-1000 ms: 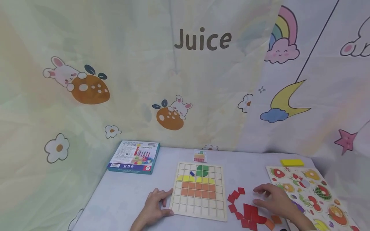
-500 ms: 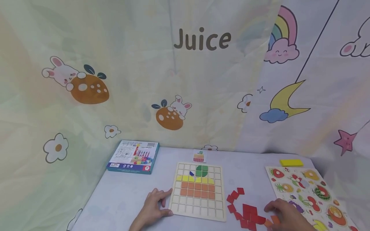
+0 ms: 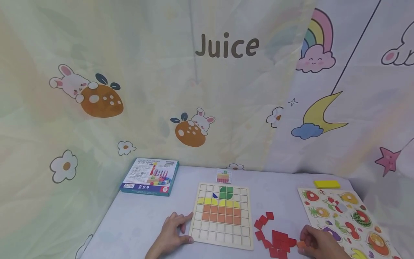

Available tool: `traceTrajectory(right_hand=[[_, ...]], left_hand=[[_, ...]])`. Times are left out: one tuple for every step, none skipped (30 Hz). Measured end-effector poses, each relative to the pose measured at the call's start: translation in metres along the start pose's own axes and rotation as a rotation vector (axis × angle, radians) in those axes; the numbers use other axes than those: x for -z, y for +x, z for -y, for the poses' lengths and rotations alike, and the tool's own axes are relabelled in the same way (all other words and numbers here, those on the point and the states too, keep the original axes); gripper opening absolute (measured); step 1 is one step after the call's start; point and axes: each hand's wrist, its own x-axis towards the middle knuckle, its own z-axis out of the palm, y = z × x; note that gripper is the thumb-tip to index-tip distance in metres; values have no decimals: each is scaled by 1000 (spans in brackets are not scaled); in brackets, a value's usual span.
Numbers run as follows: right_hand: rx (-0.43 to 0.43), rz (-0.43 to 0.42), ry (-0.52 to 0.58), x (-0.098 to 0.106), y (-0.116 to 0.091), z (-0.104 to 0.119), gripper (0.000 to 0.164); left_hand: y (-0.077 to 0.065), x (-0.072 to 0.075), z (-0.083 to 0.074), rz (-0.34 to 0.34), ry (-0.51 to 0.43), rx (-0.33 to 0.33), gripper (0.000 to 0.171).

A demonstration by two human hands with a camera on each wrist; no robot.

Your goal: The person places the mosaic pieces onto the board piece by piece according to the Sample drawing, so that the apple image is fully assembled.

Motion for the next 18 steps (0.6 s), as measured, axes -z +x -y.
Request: traceTrajectory(right_hand=[[12, -1, 14, 0, 0, -1, 45], [22, 3, 30, 1, -1, -1, 46], [19, 2, 47, 1, -1, 0, 47], [21, 7, 64, 2, -1, 1, 49], [18, 6, 76, 3, -2, 4, 49], [9, 2, 89, 3, -2, 8, 49], [0, -4, 102, 4, -2, 12, 49], [-6, -11, 112, 4, -2, 17, 48], [-7, -28, 119, 4, -1, 23, 48], [-2, -43, 126, 4, 1, 29, 48], [0, -66, 127, 3, 2, 36, 48], [3, -88, 132, 3, 4, 42, 49], [13, -110, 134, 2, 5, 48, 50], [20, -129, 139, 1, 7, 54, 52], [25, -148, 145, -1, 9, 60, 53], [29, -160, 156, -2, 11, 65, 53], [39, -168, 161, -3, 13, 71, 54], [48, -171, 170, -5, 15, 77, 56]], left_hand=[[0, 0, 0, 1, 0, 2, 84], [0, 0, 0, 3, 2, 3, 84], [0, 0, 0, 4, 0, 3, 84], [0, 0, 0, 4, 0, 4, 84], [0, 0, 0, 3, 0, 3, 84], [0, 0, 0, 1, 1, 1, 85], [0, 0, 0, -2, 3, -1, 85], [0, 1, 1, -4, 3, -1, 85], [0, 1, 1, -7, 3, -1, 84], [0, 1, 1, -10, 5, -2, 84], [0, 1, 2, -14, 9, -3, 84], [1, 1, 2, -16, 12, -5, 84], [1, 0, 2, -16, 15, -7, 84], [1, 0, 3, -17, 17, -10, 84], [1, 0, 3, -17, 16, -12, 84], [1, -1, 3, -16, 15, -13, 84], [1, -1, 4, -15, 14, -13, 85], [1, -1, 4, -13, 11, -11, 85]])
